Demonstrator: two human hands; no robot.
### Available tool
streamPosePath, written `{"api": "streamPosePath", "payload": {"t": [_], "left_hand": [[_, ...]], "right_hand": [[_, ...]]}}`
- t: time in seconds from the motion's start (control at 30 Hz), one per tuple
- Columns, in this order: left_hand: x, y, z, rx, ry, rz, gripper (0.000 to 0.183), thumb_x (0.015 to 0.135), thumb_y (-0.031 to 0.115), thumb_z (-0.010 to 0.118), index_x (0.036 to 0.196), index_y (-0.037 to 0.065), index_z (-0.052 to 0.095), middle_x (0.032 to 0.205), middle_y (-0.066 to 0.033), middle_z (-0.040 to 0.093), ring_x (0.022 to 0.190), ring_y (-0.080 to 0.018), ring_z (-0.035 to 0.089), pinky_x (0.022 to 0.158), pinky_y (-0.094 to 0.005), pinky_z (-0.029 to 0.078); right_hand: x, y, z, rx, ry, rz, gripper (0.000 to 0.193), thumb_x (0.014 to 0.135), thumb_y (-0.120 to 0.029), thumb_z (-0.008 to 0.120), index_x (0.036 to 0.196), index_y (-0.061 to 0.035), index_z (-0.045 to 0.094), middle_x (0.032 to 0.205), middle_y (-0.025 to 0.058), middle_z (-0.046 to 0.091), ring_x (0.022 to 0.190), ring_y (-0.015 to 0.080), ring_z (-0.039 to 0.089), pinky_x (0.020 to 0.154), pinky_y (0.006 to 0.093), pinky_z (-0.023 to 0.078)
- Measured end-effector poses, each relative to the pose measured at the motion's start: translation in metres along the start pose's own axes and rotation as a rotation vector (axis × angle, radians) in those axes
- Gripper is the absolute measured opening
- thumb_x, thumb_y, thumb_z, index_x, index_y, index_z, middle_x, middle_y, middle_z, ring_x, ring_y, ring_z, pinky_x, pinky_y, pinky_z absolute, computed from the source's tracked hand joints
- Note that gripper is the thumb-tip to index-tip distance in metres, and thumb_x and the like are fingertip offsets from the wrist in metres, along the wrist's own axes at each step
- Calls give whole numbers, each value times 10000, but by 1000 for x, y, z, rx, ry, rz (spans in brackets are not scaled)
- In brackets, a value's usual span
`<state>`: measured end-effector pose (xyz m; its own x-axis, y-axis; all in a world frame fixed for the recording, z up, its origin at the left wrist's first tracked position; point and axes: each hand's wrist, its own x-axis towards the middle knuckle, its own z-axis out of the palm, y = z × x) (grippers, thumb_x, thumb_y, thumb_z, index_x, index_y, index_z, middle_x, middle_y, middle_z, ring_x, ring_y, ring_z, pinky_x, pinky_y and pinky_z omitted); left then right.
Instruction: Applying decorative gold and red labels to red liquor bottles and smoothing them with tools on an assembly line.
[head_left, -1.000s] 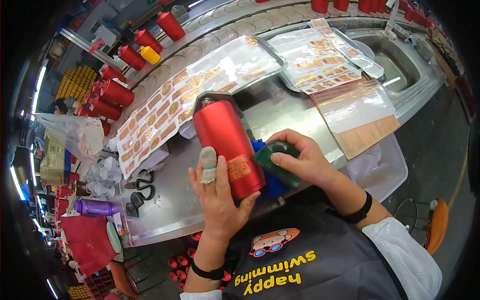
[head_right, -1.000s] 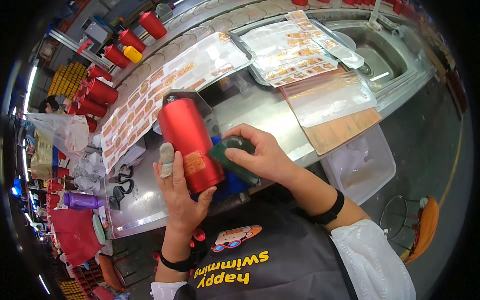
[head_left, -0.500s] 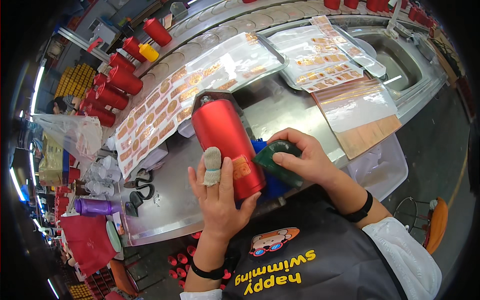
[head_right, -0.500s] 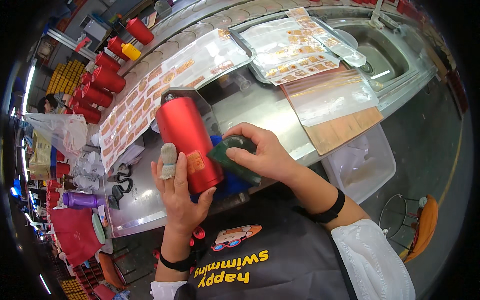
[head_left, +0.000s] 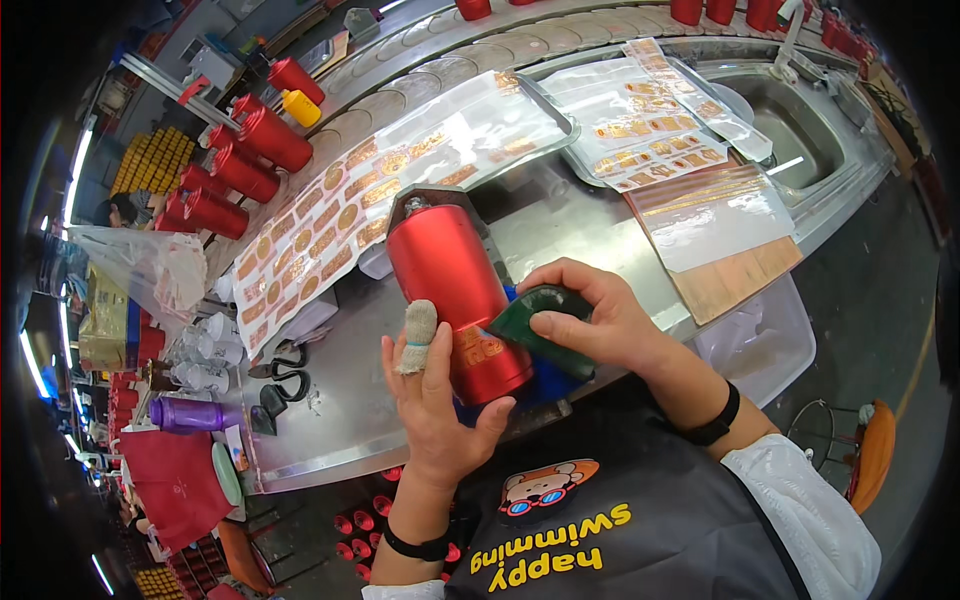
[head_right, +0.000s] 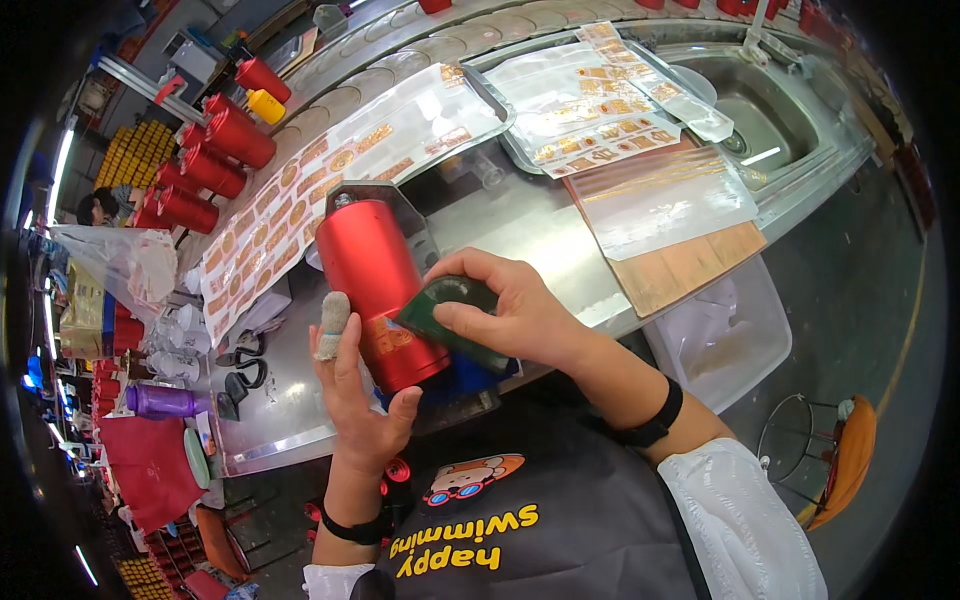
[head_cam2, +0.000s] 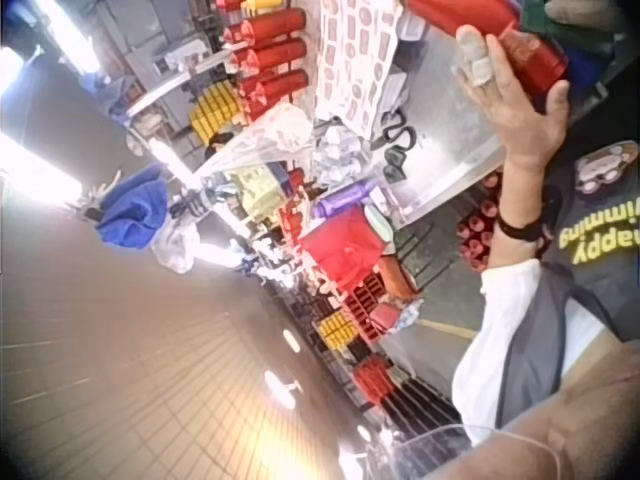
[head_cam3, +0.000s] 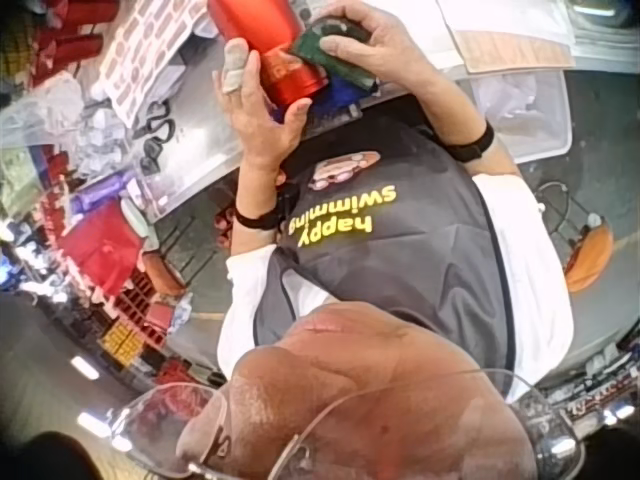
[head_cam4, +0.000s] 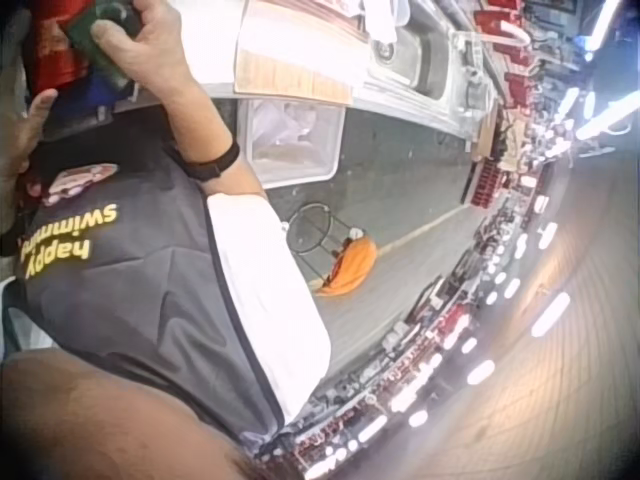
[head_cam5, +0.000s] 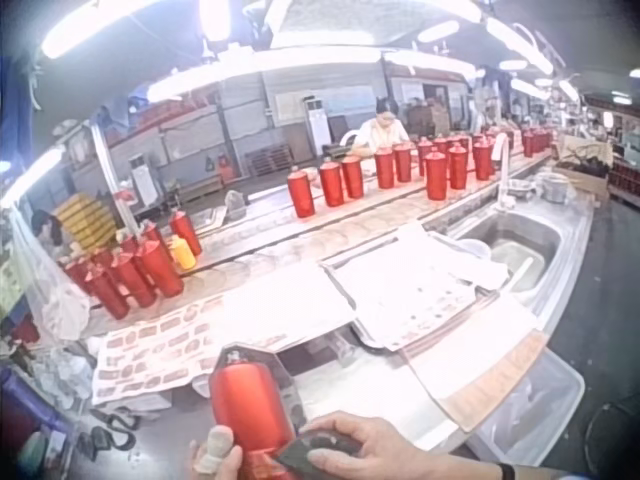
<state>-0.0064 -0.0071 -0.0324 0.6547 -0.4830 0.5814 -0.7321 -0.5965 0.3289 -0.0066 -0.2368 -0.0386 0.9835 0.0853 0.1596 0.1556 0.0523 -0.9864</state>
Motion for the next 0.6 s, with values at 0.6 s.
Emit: {"api": "streamPosePath", "payload": {"t": [0.6], "left_hand": [[-2,5,0,134,-32,68,659,892,493,593,1311,-13,541,1346,-245,514,1275,-403,447,1136,-561,174]], "right_hand": [[-7,-4,6,-32,-51,-2,308,844,-163,672,1105,-13,611,914,76,679,834,117,632,761,278,511]]}}
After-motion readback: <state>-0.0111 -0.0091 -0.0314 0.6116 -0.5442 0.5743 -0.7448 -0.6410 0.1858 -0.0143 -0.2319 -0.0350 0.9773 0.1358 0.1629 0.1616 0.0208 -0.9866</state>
